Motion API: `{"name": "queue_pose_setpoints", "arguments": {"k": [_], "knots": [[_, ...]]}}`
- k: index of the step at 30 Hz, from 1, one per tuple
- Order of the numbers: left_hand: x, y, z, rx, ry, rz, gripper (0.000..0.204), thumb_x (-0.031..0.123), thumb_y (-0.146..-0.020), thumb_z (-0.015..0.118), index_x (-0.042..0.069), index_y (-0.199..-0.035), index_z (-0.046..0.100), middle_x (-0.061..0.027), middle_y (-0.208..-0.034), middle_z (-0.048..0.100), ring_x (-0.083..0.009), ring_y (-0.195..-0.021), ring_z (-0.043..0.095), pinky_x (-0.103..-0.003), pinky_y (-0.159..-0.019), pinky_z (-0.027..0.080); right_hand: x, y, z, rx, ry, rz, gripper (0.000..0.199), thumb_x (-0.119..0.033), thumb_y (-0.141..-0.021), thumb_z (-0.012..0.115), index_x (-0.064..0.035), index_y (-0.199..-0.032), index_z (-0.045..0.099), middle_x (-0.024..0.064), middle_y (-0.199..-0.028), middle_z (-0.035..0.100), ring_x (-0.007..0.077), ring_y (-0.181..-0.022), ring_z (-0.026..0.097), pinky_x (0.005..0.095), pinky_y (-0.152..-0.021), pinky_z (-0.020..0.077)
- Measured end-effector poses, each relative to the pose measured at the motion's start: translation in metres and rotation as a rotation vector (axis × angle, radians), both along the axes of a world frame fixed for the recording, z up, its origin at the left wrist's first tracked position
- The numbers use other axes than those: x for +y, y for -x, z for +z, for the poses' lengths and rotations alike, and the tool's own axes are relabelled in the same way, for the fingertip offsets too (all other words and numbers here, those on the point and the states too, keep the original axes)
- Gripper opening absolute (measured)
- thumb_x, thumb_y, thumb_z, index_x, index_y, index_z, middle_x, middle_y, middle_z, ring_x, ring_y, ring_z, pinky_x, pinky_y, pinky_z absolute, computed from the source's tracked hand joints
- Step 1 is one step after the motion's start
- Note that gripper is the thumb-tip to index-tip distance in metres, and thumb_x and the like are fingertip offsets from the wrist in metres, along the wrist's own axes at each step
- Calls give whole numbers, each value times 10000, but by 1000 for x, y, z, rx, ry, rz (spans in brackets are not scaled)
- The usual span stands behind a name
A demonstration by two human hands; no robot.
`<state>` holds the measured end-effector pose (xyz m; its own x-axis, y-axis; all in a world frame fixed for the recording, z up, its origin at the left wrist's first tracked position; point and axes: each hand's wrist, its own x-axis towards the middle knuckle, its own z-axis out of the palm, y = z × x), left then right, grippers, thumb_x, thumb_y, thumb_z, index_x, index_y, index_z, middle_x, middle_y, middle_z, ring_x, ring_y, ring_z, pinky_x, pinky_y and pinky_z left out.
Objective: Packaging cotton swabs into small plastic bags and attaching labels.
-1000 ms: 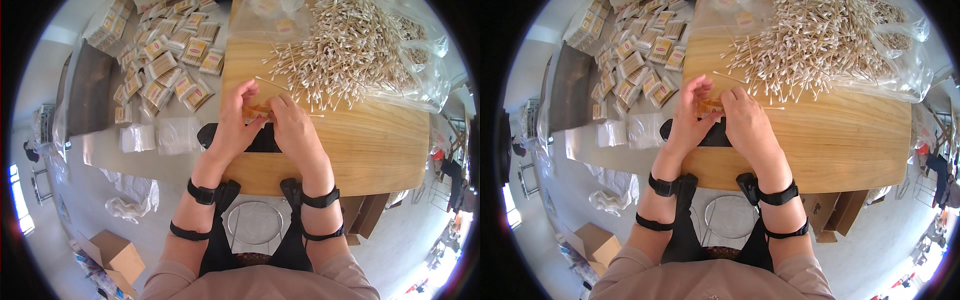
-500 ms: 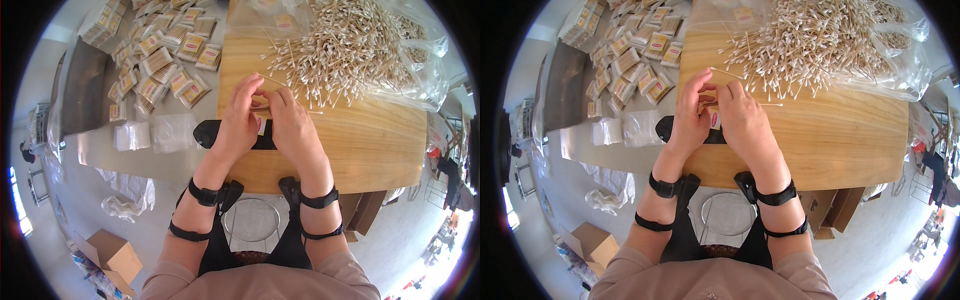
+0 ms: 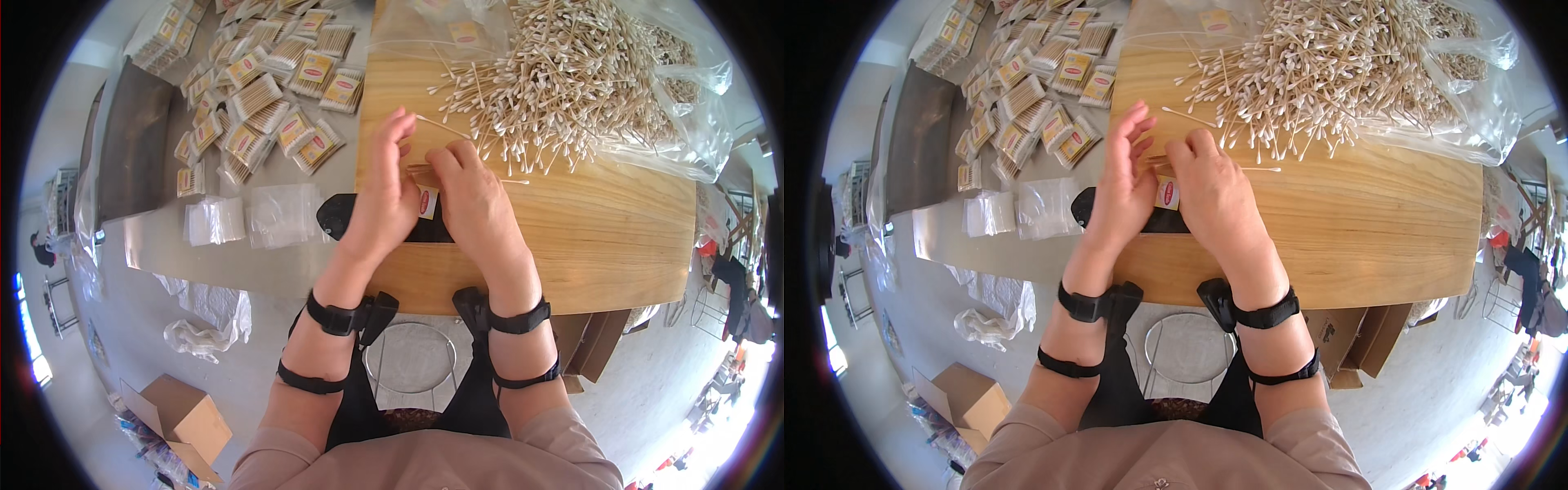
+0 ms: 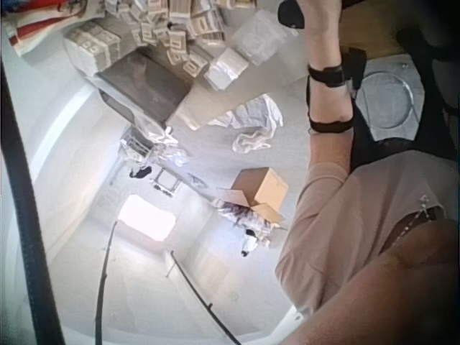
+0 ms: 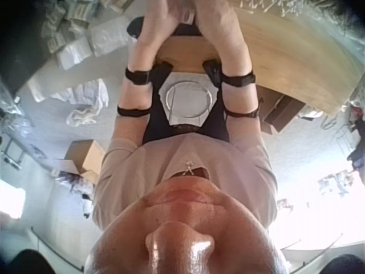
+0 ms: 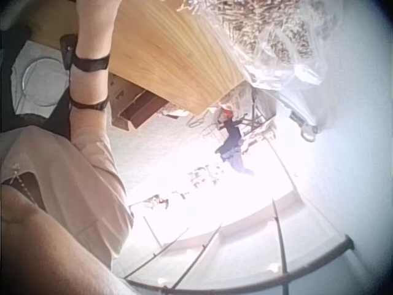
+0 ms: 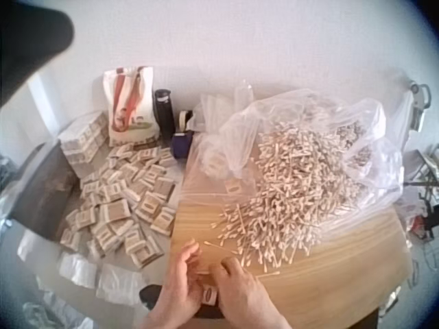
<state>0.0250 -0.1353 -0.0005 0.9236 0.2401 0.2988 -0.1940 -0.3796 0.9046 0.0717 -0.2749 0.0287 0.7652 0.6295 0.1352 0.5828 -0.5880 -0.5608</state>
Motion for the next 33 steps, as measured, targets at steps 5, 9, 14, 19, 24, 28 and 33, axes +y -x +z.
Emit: {"name": "queue_pose_setpoints", "arguments": {"k": [5, 9, 14, 19, 24, 28, 33], "knots": [[20, 11, 22, 271, -257, 43, 555, 86, -665, 858, 17, -1109, 533, -106, -1057, 558, -246, -938, 579, -352, -808, 496, 2, 0, -1, -9, 17, -41, 322, 25, -812, 570, -34, -1124, 512, 166, -1021, 537, 365, -877, 637, 441, -730, 541], [24, 14, 23, 318, -437, -18, 539, 74, -672, 852, 19, -1103, 533, -117, -1061, 556, -248, -932, 586, -353, -807, 502, 4, 1, 1, -37, 15, -38, 329, 25, -805, 579, -34, -1121, 514, 160, -1005, 546, 361, -872, 636, 440, -725, 542], [11, 8, 27, 187, -266, 100, 482, 13, -690, 798, -31, -1114, 573, -179, -1027, 582, -349, -932, 594, -410, -825, 492, 1, -1, 0, -43, 11, -3, 341, 20, -803, 585, -30, -1132, 512, 150, -1004, 552, 359, -875, 638, 442, -725, 543], [12, 8, 9, 147, -259, -3, 424, -64, -771, 690, -35, -1175, 563, -179, -1088, 568, -319, -947, 603, -378, -815, 509, 3, 1, -3, -47, -22, -15, 322, 14, -819, 569, -23, -1131, 501, 154, -1016, 548, 372, -876, 635, 455, -730, 540], [6, 7, 3, 84, -398, -1, 392, -103, -809, 627, -35, -1188, 552, -169, -1096, 555, -292, -953, 612, -334, -797, 523, 5, 3, -1, 40, -36, -21, 266, 19, -829, 550, -17, -1084, 485, 187, -1029, 534, 400, -872, 623, 476, -730, 533], [15, 11, 23, 271, -274, 13, 385, -51, -765, 711, -31, -1119, 563, -153, -1062, 570, -318, -952, 607, -358, -821, 517, 1, -1, -9, 64, -35, -31, 231, 14, -853, 533, -12, -1076, 479, 198, -1058, 539, 413, -873, 617, 480, -726, 523], [18, 17, 25, 277, -368, -111, 395, 14, -682, 809, 0, -1001, 576, -131, -1012, 566, -320, -921, 586, -384, -803, 503, 1, -5, -10, 86, -307, -158, 142, 13, -912, 504, -2, -1053, 492, 227, -1022, 570, 454, -871, 587, 486, -715, 491]]}}
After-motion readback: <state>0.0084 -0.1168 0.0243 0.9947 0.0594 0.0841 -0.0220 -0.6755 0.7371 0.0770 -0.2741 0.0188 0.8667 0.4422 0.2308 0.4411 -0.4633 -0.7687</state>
